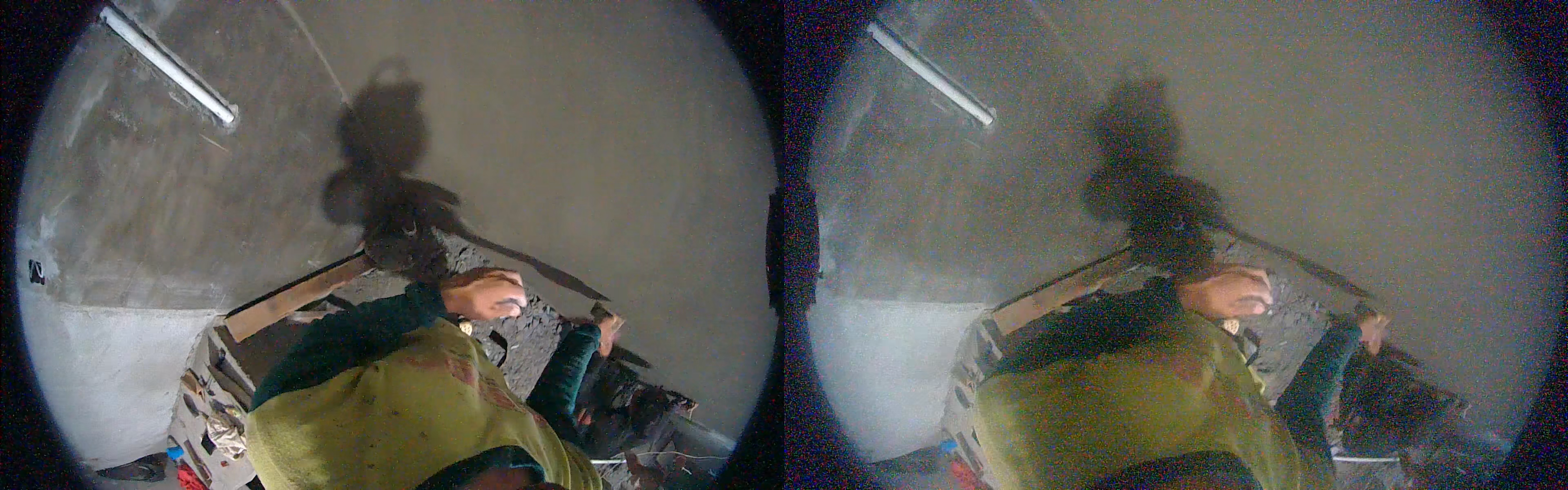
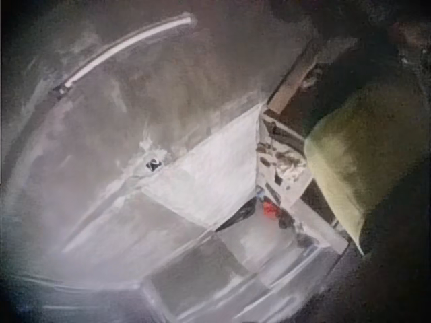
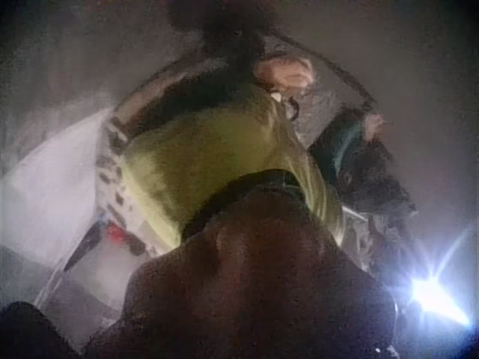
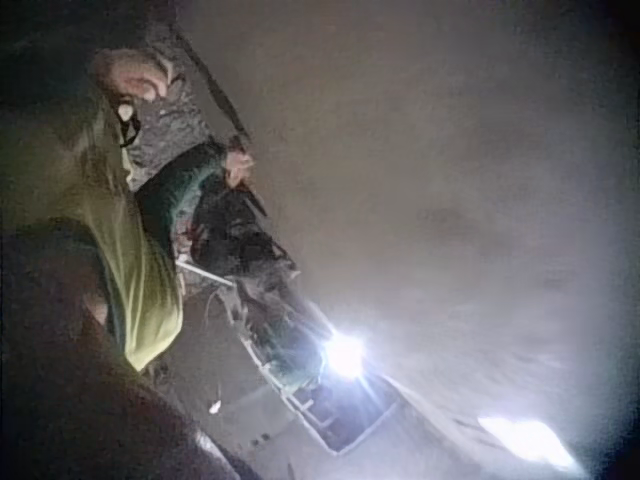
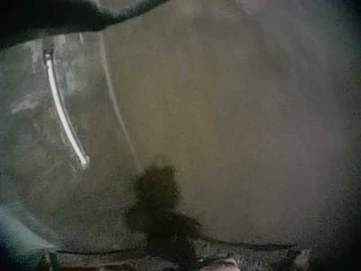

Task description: The person smooths a freshly plastered wall using a rectangular float, moving it in circular and vertical strokes. The person then uses a trowel to scrape and level the lower edge of the wall where it meets the debris-covered floor.

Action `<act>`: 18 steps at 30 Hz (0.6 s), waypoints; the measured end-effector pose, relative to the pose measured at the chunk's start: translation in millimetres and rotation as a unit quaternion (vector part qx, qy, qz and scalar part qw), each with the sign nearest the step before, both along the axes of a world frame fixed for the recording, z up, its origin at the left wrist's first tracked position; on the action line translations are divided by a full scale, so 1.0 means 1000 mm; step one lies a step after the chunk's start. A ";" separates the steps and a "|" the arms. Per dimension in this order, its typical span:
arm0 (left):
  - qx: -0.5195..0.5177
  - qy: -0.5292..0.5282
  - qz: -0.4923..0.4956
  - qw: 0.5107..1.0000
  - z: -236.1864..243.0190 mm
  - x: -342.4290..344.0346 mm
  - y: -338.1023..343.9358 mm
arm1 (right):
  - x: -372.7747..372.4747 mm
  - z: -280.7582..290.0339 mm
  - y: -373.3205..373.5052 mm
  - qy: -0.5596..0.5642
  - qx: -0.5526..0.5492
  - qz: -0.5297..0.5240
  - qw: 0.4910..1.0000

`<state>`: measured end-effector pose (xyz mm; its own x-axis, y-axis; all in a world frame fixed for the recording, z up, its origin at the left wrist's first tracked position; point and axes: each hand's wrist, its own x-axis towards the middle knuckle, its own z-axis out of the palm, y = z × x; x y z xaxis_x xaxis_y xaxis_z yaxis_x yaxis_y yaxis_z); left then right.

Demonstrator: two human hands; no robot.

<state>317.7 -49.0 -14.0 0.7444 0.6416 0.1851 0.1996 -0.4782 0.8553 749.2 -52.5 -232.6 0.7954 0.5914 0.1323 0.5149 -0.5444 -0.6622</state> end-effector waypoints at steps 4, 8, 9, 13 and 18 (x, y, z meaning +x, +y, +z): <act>0.087 0.102 0.100 0.986 -0.003 0.092 -0.019 | 0.134 -0.007 -0.055 -0.019 -0.250 -0.030 0.967; 0.080 0.086 0.034 0.992 -0.013 0.211 0.006 | 0.257 -0.065 -0.112 -0.161 -0.363 0.219 0.891; 0.047 0.075 0.053 0.995 -0.015 0.243 0.011 | 0.286 -0.077 -0.122 -0.244 -0.370 0.333 0.832; -0.002 0.100 0.063 0.993 -0.008 0.337 0.042 | 0.321 -0.089 -0.123 0.019 -0.356 0.248 0.900; -0.017 0.096 -0.022 0.995 -0.013 0.466 0.136 | 0.466 -0.063 -0.060 -0.017 -0.302 0.151 0.941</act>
<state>783.2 87.3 -27.2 0.7917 0.6107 0.0151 0.3399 -0.4609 0.8198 1215.1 -112.7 -296.1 0.5804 0.7654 -0.2781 0.7222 -0.6415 -0.2584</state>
